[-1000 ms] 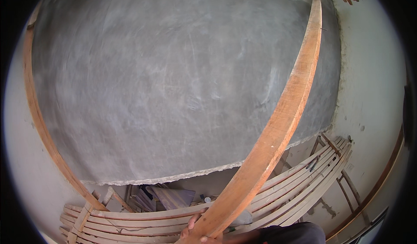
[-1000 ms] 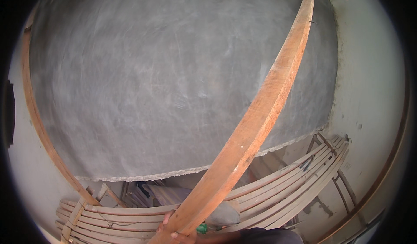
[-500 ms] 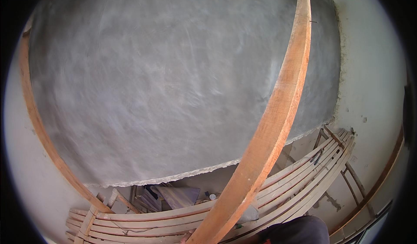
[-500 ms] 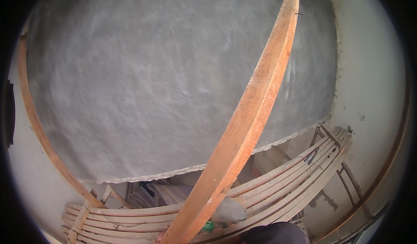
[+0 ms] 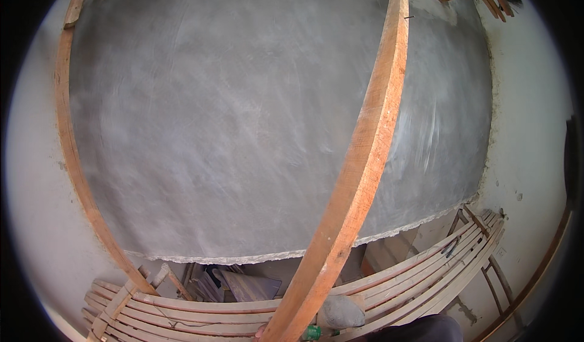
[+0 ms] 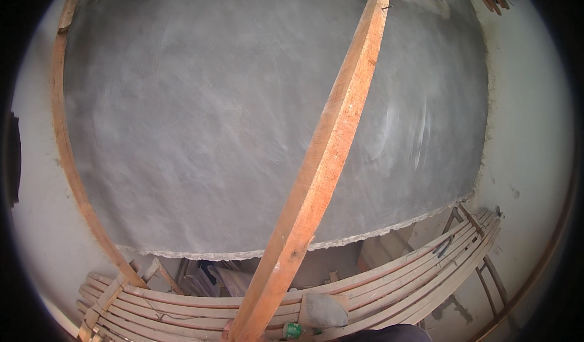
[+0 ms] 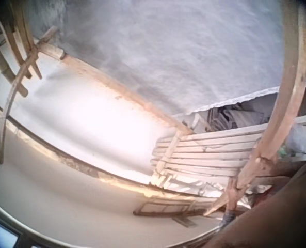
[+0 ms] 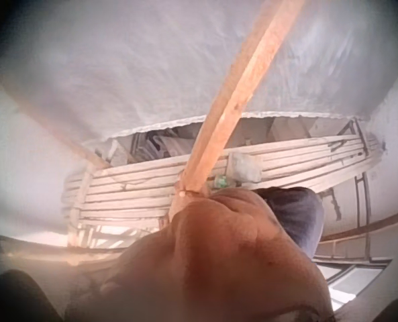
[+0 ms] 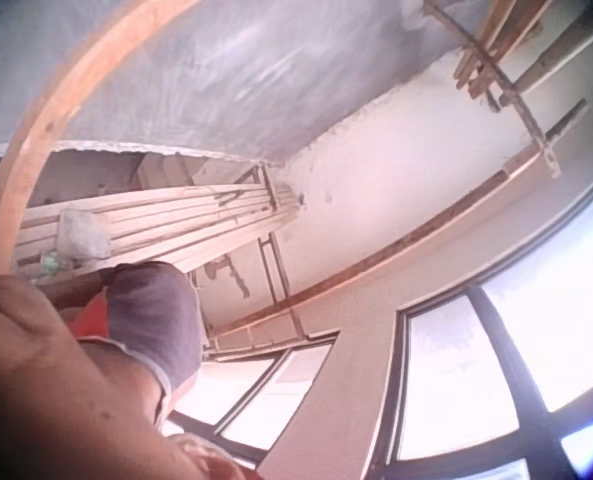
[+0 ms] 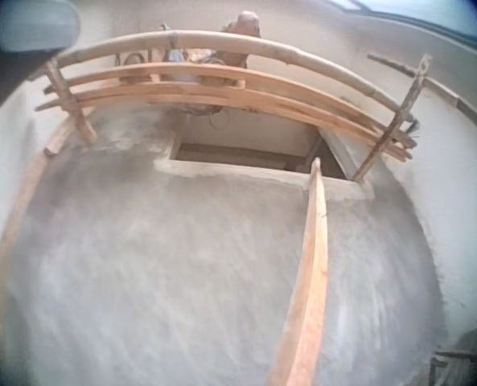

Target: The person dismantles a wooden scaffolding structure by hand, removing planks and using pliers to cut wire bindings. They work from a standing position on the structure, carefully detaching components and placing them aside.

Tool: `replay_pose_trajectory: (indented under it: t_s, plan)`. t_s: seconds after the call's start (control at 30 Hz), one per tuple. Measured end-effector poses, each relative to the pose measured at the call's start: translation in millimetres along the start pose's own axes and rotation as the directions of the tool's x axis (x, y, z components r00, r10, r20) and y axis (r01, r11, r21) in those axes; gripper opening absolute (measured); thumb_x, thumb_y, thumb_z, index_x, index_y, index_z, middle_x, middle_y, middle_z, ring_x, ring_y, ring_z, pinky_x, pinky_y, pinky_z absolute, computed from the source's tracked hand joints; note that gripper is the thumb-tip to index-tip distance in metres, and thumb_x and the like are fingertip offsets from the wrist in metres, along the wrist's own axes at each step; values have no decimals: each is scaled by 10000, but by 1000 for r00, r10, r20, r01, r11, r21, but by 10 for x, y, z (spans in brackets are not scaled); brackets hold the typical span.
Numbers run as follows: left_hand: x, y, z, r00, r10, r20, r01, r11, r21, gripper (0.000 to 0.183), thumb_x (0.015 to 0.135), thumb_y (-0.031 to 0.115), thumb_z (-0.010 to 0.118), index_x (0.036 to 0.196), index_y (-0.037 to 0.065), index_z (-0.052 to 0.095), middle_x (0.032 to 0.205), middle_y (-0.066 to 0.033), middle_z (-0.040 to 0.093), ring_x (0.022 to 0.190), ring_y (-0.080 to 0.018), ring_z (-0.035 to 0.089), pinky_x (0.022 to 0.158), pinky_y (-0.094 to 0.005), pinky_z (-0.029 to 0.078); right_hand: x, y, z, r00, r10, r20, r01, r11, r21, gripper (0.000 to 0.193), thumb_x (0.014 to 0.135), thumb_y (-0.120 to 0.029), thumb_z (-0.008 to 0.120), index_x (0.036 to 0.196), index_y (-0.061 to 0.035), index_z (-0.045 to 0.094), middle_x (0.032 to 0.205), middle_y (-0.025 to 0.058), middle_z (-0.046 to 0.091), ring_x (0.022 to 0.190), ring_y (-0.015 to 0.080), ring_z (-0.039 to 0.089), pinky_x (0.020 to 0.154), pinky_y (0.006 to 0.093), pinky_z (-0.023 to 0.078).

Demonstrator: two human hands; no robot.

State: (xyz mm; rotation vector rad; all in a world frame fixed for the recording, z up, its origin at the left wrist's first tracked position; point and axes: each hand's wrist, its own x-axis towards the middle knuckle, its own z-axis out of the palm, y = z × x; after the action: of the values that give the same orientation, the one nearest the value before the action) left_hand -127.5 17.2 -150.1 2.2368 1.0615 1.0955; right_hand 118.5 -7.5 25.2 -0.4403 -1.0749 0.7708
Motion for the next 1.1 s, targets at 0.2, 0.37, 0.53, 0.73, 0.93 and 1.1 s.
replay_pose_trajectory:
  t_s: [0.2, 0.37, 0.53, 0.73, 0.93, 1.1]
  plan:
    - [418, 590, -20, 1000, 16, 12, -15, 998, -57, 684, 733, 393, 739, 1239, -3, 503, 1041, -271, 550, 941, -458, 529, 810, -489, 457, 41, 104, 36, 998, 59, -9, -60, 998, -38, 533, 793, -73, 588, 1240, -14, 303, 1032, 173, 501, 867, 292, 599, 764, 454, 503]
    - [613, 967, -71, 998, 50, 44, -44, 992, -121, 677, 751, 394, 724, 1256, 9, 488, 1028, -274, 545, 917, -464, 519, 796, -485, 457, 136, -36, -24, 996, 73, -40, -78, 986, -145, 508, 795, -70, 588, 1226, -2, 328, 1024, 171, 508, 859, 284, 603, 757, 443, 504]
    - [686, 1048, 15, 1000, -2, -3, 2, 996, -87, 673, 756, 419, 717, 1243, 14, 491, 973, -204, 566, 853, -383, 560, 738, -447, 461, 441, -250, 37, 996, 93, 7, -91, 985, -148, 483, 796, -68, 587, 1211, 10, 353, 1015, 169, 515, 850, 276, 607, 751, 432, 506]
    - [945, 1659, -191, 986, 26, -165, -84, 931, -355, 683, 655, 259, 809, 1213, 16, 499, 942, -199, 550, 854, -408, 545, 751, -465, 454, 888, -765, 129, 997, 25, 73, -20, 998, -68, 300, 817, -111, 570, 1059, 28, 461, 930, 129, 536, 746, 250, 624, 671, 400, 518]
    - [920, 1498, -579, 932, 183, -314, -197, 980, -11, 731, 669, 289, 802, 1256, 3, 473, 1100, -215, 544, 983, -388, 541, 827, -447, 461, 1401, -961, 218, 993, -115, -2, 113, 979, -171, 389, 763, -168, 600, 1036, 53, 432, 908, 145, 514, 622, 277, 615, 531, 394, 538]
    - [316, 1245, -707, 993, 10, -118, -8, 1000, 16, 846, 644, 480, 776, 1268, 7, 454, 1167, -195, 504, 1109, -368, 477, 928, -454, 382, 1474, -1189, 233, 974, -227, 15, 219, 917, -334, 432, 806, -309, 572, 1051, 43, 522, 917, 203, 563, 693, 319, 609, 589, 432, 501]
